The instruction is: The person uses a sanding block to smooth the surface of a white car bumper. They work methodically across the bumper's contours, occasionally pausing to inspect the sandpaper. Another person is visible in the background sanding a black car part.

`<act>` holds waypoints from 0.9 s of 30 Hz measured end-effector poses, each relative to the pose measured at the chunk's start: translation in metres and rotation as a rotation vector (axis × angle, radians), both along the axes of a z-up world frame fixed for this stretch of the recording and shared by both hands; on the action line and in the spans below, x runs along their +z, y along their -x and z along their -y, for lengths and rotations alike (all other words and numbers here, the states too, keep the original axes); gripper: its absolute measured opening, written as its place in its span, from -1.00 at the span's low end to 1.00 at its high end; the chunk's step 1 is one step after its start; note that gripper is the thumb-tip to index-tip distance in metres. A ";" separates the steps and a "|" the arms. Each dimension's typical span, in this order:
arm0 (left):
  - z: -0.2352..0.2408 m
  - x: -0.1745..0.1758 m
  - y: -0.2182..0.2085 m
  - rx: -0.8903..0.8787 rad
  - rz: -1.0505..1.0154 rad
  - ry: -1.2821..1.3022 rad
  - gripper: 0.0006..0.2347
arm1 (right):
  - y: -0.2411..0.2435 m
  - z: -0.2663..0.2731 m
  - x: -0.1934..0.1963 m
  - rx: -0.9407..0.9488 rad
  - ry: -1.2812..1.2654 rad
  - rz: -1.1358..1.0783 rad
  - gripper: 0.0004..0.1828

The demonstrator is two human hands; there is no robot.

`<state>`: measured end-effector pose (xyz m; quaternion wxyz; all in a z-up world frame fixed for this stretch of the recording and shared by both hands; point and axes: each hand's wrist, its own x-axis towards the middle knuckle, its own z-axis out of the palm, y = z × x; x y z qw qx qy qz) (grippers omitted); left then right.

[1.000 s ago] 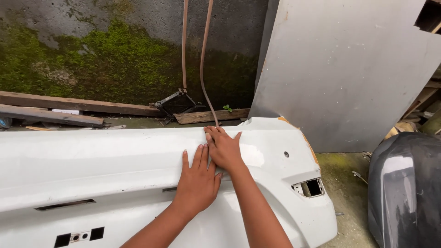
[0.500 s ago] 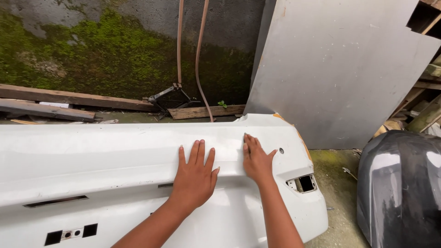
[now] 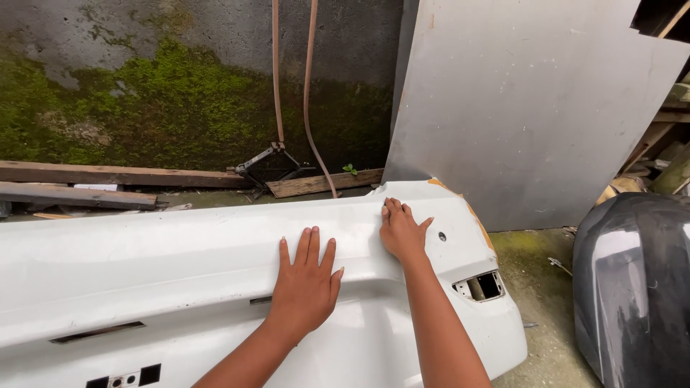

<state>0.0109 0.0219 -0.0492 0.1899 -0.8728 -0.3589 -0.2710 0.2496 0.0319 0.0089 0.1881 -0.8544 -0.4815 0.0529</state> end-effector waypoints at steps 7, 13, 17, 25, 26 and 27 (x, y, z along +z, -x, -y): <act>-0.002 -0.001 0.000 -0.011 0.035 -0.002 -0.49 | 0.020 0.024 -0.010 0.009 -0.035 -0.015 -0.39; -0.001 -0.001 -0.001 0.008 0.034 -0.012 -0.49 | 0.070 0.084 -0.036 0.080 -0.056 0.032 -0.38; 0.000 0.001 0.000 0.013 0.031 -0.017 -0.49 | 0.106 0.122 -0.057 0.198 -0.196 0.080 -0.43; 0.001 0.002 0.004 0.003 0.031 -0.046 -0.49 | 0.118 0.131 -0.059 0.199 -0.244 0.077 -0.42; 0.001 0.001 0.003 0.011 0.019 -0.039 -0.49 | 0.118 0.132 -0.059 0.201 -0.250 0.068 -0.42; 0.000 -0.001 0.001 0.019 0.008 -0.033 -0.48 | 0.117 0.132 -0.059 0.203 -0.256 0.059 -0.42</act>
